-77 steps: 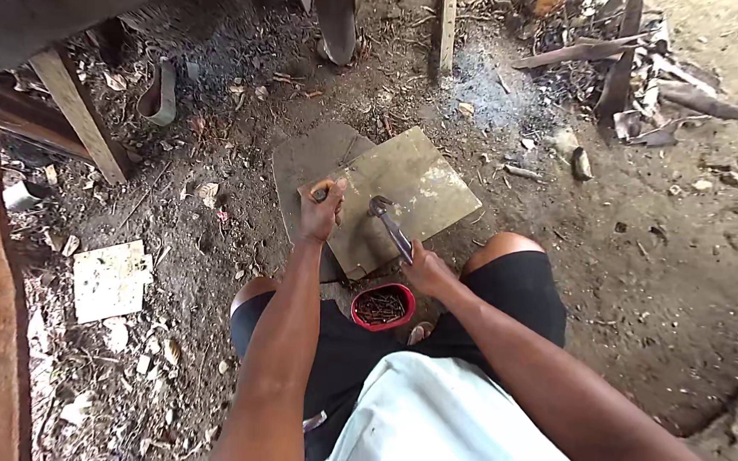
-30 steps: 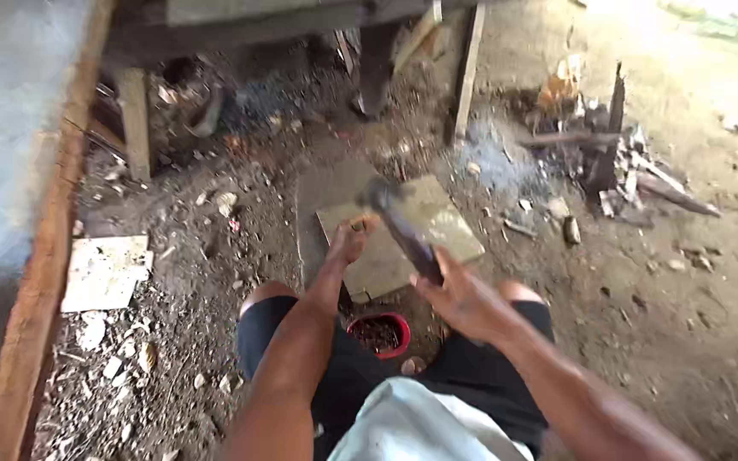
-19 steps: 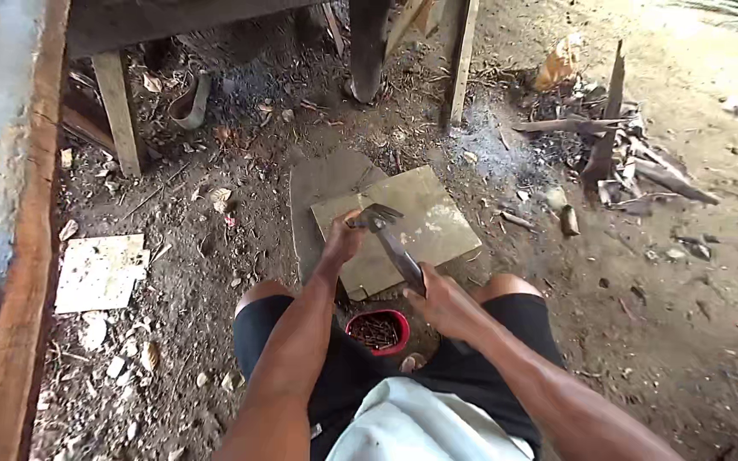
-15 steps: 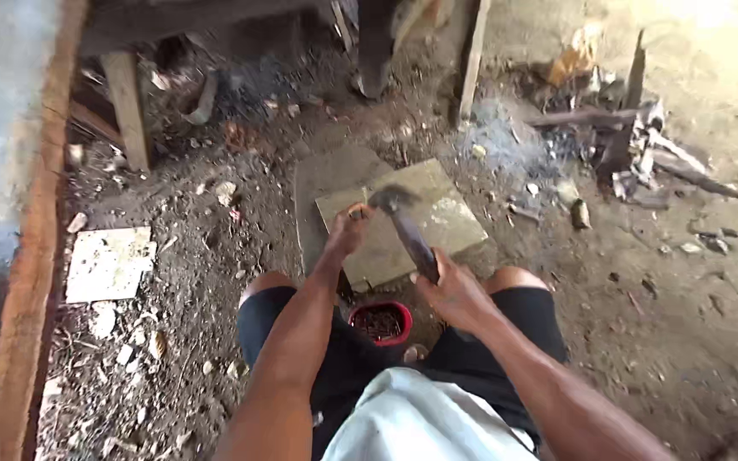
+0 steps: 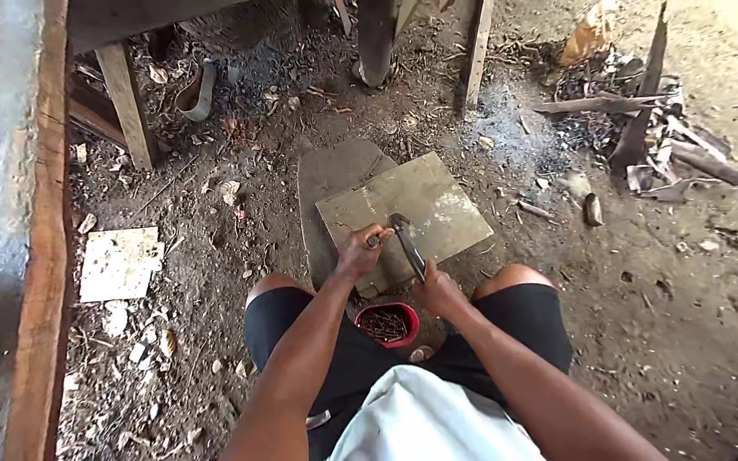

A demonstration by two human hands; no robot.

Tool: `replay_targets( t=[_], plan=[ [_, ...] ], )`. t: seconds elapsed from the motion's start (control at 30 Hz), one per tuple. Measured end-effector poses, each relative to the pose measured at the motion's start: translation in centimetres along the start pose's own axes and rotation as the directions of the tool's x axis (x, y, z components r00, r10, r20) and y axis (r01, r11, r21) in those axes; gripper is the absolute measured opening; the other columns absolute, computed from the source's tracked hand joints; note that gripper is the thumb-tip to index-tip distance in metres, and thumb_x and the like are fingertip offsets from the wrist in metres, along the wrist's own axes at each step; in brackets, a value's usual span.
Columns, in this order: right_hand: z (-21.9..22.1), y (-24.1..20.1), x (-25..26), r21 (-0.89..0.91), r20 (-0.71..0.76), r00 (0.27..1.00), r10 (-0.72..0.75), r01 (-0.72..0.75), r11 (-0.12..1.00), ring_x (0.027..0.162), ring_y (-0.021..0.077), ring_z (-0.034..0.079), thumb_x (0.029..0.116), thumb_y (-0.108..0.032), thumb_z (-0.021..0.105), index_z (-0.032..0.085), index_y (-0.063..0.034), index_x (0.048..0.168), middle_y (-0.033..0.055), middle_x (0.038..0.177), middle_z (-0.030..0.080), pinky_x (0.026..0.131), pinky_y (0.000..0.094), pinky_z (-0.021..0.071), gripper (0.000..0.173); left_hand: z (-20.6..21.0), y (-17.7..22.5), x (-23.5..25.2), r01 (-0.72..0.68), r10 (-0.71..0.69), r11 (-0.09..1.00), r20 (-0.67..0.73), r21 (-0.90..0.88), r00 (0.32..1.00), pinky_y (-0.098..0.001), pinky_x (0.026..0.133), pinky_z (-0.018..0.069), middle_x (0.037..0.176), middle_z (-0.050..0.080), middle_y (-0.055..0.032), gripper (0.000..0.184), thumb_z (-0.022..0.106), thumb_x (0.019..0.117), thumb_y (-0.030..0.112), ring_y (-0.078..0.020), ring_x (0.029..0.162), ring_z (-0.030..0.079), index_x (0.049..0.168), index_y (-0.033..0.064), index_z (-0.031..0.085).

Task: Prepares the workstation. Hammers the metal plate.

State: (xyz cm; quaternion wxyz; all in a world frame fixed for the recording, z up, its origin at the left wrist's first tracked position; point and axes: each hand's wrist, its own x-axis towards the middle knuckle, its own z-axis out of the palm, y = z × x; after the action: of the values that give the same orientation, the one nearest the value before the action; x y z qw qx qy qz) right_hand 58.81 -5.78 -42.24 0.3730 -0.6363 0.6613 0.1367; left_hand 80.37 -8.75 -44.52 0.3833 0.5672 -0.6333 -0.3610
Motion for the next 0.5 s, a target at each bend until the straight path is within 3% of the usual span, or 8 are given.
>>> replay_targets(
  t=[0.13, 0.2, 0.27, 0.3, 0.33, 0.4, 0.47, 0.5],
  plan=[
    [-0.1, 0.0, 0.2, -0.003, 0.003, 1.0, 0.0, 0.0, 1.0, 0.099, 0.0384, 0.071, 0.1027, -0.032, 0.055, 0.04, -0.0079, 0.143, 0.0198, 0.105, 0.069, 0.083, 0.0579, 0.0568, 0.049, -0.9, 0.4, 0.7, 0.072, -0.072, 0.997, 0.014, -0.017, 0.997, -0.0402, 0.07, 0.0545, 0.077, 0.063, -0.0058, 0.034, 0.06, 0.1047, 0.037, -0.0167, 0.071, 0.062, 0.091, 0.007, 0.067],
    [-0.2, -0.1, 0.2, 0.0, 0.008, 1.0, 0.003, -0.003, 1.0, 0.099, 0.0379, 0.07, 0.1029, -0.033, 0.054, 0.039, -0.0077, 0.143, 0.0196, 0.106, 0.068, 0.084, 0.0576, 0.0567, 0.05, -2.4, 1.6, 3.5, 0.244, -0.246, 0.968, -0.018, -0.055, 0.969, -0.0482, 0.088, 0.0567, 0.097, 0.07, -0.013, 0.038, 0.054, 0.107, 0.036, -0.0239, 0.092, 0.069, 0.105, 0.0024, 0.071],
    [-0.2, -0.2, 0.1, 0.009, 0.019, 1.0, 0.008, -0.008, 1.0, 0.101, 0.0377, 0.07, 0.1028, -0.032, 0.055, 0.038, -0.0072, 0.145, 0.0196, 0.108, 0.068, 0.085, 0.0579, 0.0563, 0.052, -3.0, 1.9, 7.5, 0.461, -0.461, 0.887, -0.039, -0.027, 0.886, -0.0545, 0.087, 0.0542, 0.101, 0.069, -0.0189, 0.049, 0.047, 0.1086, 0.044, -0.0314, 0.094, 0.067, 0.11, 0.0009, 0.069],
    [-0.2, -0.3, 0.0, 0.003, 0.022, 1.0, 0.013, -0.013, 1.0, 0.102, 0.0372, 0.07, 0.1027, -0.032, 0.055, 0.038, -0.0076, 0.146, 0.0192, 0.109, 0.068, 0.086, 0.0576, 0.0563, 0.052, -3.0, 1.6, 9.5, 0.562, -0.563, 0.827, -0.028, -0.025, 0.826, -0.0544, 0.085, 0.0548, 0.102, 0.069, -0.0193, 0.054, 0.046, 0.1081, 0.049, -0.0314, 0.092, 0.067, 0.114, 0.0014, 0.069],
    [-0.3, -0.4, 0.0, -0.002, 0.021, 1.0, 0.014, -0.013, 1.0, 0.103, 0.0371, 0.07, 0.1027, -0.031, 0.055, 0.037, -0.0077, 0.146, 0.0191, 0.11, 0.068, 0.087, 0.0571, 0.0563, 0.053, -2.9, 0.9, 11.1, 0.636, -0.637, 0.77, -0.013, -0.044, 0.771, -0.0477, 0.073, 0.054, 0.093, 0.065, -0.015, 0.056, 0.045, 0.1069, 0.054, -0.0261, 0.077, 0.063, 0.113, 0.003, 0.068],
    [-0.3, -0.4, 0.1, -0.009, 0.015, 1.0, 0.01, -0.01, 1.0, 0.104, 0.0369, 0.07, 0.1027, -0.032, 0.056, 0.036, -0.0077, 0.146, 0.0191, 0.111, 0.068, 0.088, 0.0561, 0.0565, 0.053, -2.7, -0.2, 12.7, 0.698, -0.697, 0.703, 0.064, -0.138, 0.714, -0.0313, 0.05, 0.0418, 0.071, 0.049, -0.0023, 0.051, 0.049, 0.1052, 0.056, -0.0139, 0.052, 0.043, 0.107, 0.0078, 0.065],
    [0.0, -0.1, 0.2, 0.001, 0.015, 1.0, 0.005, -0.005, 1.0, 0.103, 0.0362, 0.07, 0.1027, -0.032, 0.056, 0.037, -0.0078, 0.145, 0.0187, 0.11, 0.068, 0.087, 0.0559, 0.0566, 0.052, -2.9, -0.1, 11.7, 0.645, -0.629, 0.748, 0.139, -0.157, 0.764, -0.028, 0.048, 0.042, 0.065, 0.046, 0.0012, 0.046, 0.053, 0.1047, 0.053, -0.0106, 0.048, 0.041, 0.103, 0.0082, 0.065],
    [0.1, 0.0, 0.2, 0.013, 0.016, 1.0, 0.003, -0.003, 1.0, 0.103, 0.0364, 0.07, 0.1028, -0.032, 0.056, 0.038, -0.0076, 0.145, 0.019, 0.11, 0.068, 0.087, 0.0564, 0.0565, 0.052, -3.2, 0.7, 10.3, 0.568, -0.547, 0.817, 0.175, -0.103, 0.819, -0.0324, 0.056, 0.0472, 0.072, 0.055, -0.002, 0.047, 0.054, 0.105, 0.051, -0.0129, 0.055, 0.048, 0.106, 0.006, 0.067]
  ],
)
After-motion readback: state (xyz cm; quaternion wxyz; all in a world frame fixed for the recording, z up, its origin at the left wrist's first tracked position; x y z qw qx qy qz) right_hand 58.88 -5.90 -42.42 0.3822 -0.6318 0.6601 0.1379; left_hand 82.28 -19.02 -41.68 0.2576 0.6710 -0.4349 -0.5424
